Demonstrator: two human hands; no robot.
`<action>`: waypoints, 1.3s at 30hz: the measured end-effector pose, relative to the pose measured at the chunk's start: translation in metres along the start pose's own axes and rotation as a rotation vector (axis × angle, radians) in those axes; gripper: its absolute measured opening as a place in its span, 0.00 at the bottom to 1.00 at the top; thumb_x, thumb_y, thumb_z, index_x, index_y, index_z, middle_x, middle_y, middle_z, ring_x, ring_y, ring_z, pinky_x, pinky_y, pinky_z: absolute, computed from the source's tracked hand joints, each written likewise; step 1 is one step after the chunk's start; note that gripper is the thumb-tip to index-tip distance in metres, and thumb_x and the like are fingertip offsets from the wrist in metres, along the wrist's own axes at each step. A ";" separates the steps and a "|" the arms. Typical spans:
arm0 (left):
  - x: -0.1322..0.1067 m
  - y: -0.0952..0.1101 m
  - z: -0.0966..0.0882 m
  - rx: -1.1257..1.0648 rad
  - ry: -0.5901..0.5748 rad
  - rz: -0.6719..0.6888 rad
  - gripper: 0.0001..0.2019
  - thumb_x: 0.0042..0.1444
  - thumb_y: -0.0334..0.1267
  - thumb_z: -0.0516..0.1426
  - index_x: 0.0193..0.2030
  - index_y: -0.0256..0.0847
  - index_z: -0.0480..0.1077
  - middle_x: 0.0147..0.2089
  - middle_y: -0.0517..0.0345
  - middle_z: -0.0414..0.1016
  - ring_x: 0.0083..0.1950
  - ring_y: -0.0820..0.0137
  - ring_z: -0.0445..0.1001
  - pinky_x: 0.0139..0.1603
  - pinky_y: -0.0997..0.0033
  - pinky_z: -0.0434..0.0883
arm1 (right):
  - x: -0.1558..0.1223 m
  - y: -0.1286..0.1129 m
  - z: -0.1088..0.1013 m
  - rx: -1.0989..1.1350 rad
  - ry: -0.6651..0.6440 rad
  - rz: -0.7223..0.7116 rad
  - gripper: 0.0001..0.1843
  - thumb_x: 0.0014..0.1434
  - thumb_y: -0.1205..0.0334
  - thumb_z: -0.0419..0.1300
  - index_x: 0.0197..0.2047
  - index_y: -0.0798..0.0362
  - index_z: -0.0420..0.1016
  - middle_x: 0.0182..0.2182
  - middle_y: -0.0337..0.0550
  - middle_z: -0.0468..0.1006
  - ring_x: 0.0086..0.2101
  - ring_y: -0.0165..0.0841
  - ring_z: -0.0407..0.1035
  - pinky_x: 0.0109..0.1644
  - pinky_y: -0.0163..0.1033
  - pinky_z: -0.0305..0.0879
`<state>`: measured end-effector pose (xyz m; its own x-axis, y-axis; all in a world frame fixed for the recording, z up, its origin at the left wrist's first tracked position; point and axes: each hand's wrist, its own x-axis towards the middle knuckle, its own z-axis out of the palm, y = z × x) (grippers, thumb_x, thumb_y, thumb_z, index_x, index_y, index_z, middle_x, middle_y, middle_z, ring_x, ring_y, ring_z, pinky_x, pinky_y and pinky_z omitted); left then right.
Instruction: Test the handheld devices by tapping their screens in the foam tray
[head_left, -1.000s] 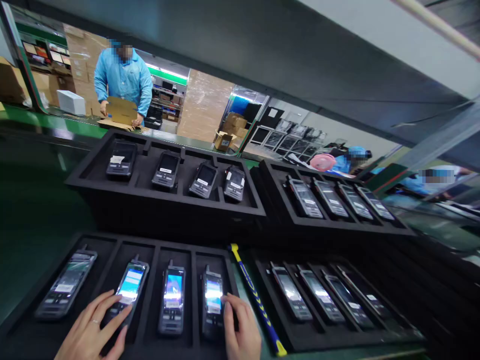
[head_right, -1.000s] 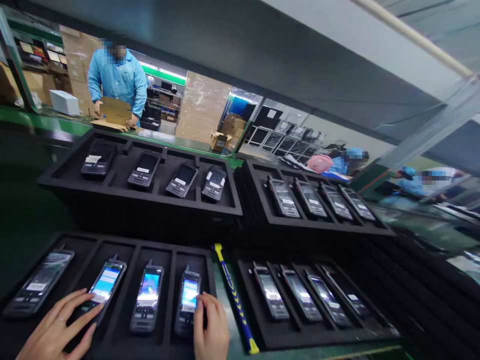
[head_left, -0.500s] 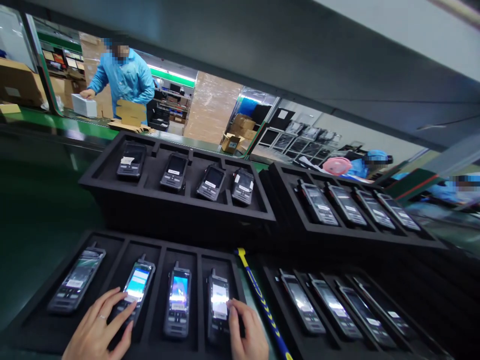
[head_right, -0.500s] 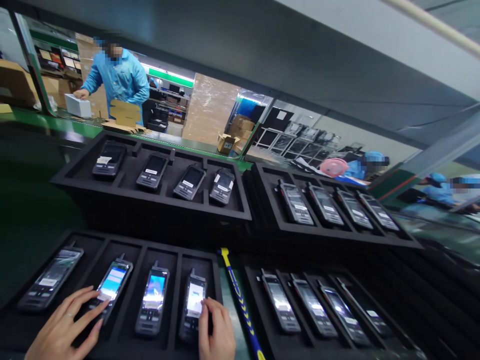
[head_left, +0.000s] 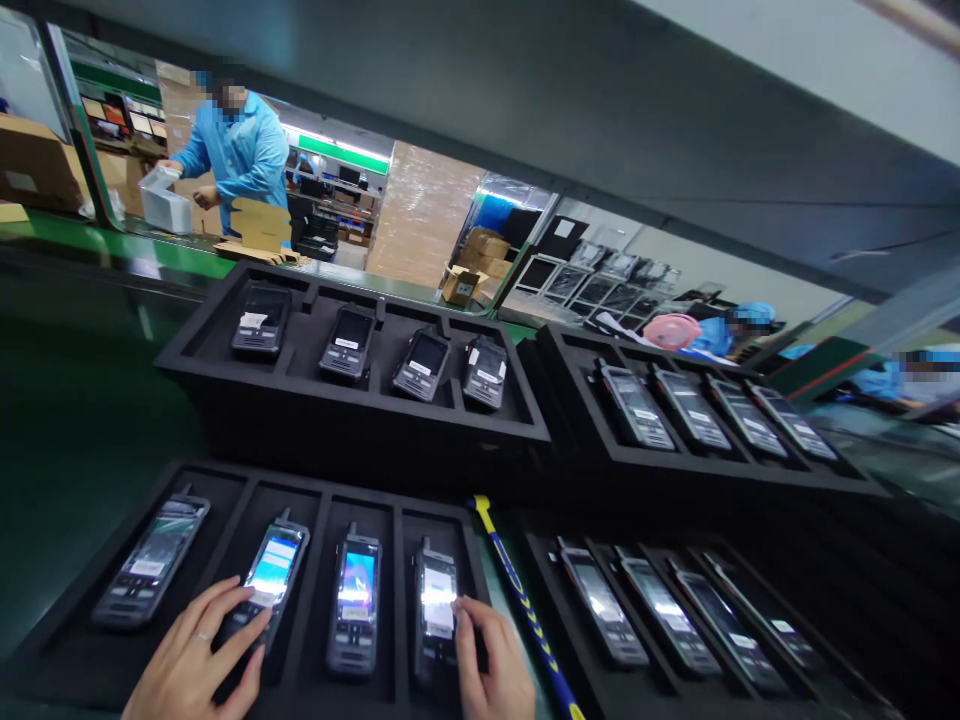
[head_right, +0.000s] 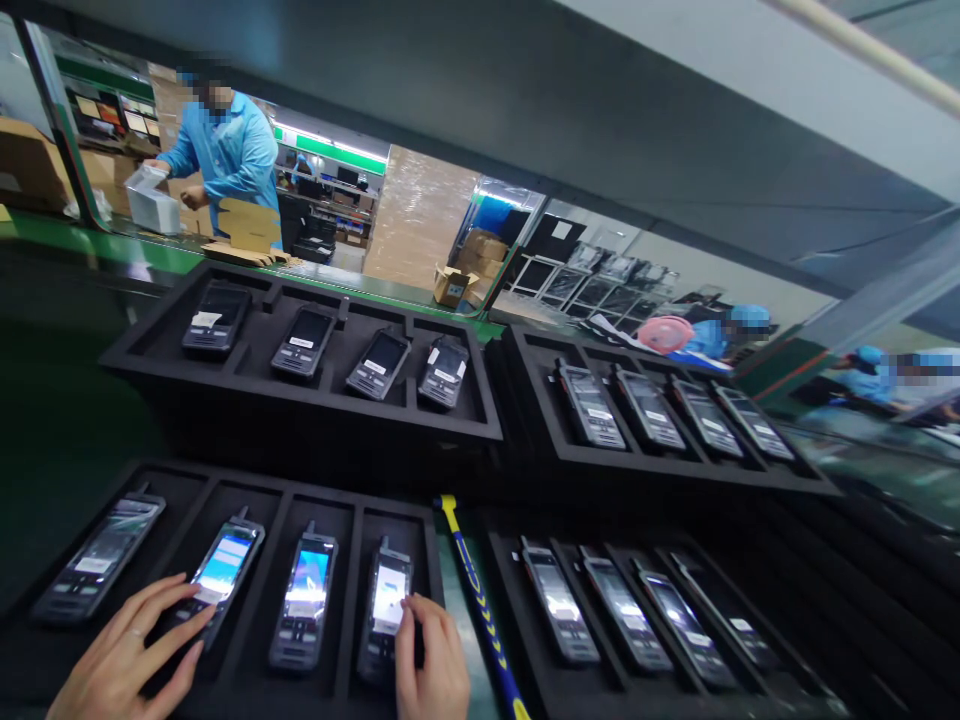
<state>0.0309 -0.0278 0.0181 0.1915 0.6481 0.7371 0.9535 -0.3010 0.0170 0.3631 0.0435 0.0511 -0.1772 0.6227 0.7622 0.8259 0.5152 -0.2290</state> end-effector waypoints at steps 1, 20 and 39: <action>0.000 0.000 0.000 0.008 0.003 0.010 0.13 0.56 0.40 0.57 0.48 0.50 0.74 0.50 0.51 0.74 0.53 0.59 0.74 0.43 0.59 0.81 | 0.000 0.000 0.000 0.001 -0.003 0.002 0.06 0.64 0.67 0.53 0.44 0.53 0.68 0.37 0.41 0.74 0.39 0.26 0.71 0.45 0.29 0.66; -0.003 -0.003 0.002 0.034 -0.028 -0.004 0.15 0.52 0.46 0.61 0.47 0.51 0.74 0.52 0.51 0.74 0.56 0.57 0.73 0.46 0.59 0.80 | -0.002 0.003 0.001 -0.003 0.012 -0.013 0.06 0.63 0.68 0.54 0.44 0.54 0.69 0.38 0.41 0.74 0.39 0.27 0.72 0.44 0.30 0.68; -0.001 0.002 0.000 -0.013 0.016 -0.067 0.12 0.53 0.46 0.61 0.42 0.45 0.72 0.50 0.50 0.75 0.55 0.56 0.72 0.46 0.55 0.79 | -0.022 -0.067 0.044 0.307 0.012 0.036 0.12 0.62 0.69 0.52 0.48 0.49 0.70 0.44 0.44 0.71 0.45 0.31 0.67 0.50 0.39 0.64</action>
<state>0.0330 -0.0287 0.0172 0.1230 0.6561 0.7446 0.9610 -0.2659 0.0755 0.2877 0.0212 0.0234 -0.1429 0.6376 0.7570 0.6307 0.6481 -0.4268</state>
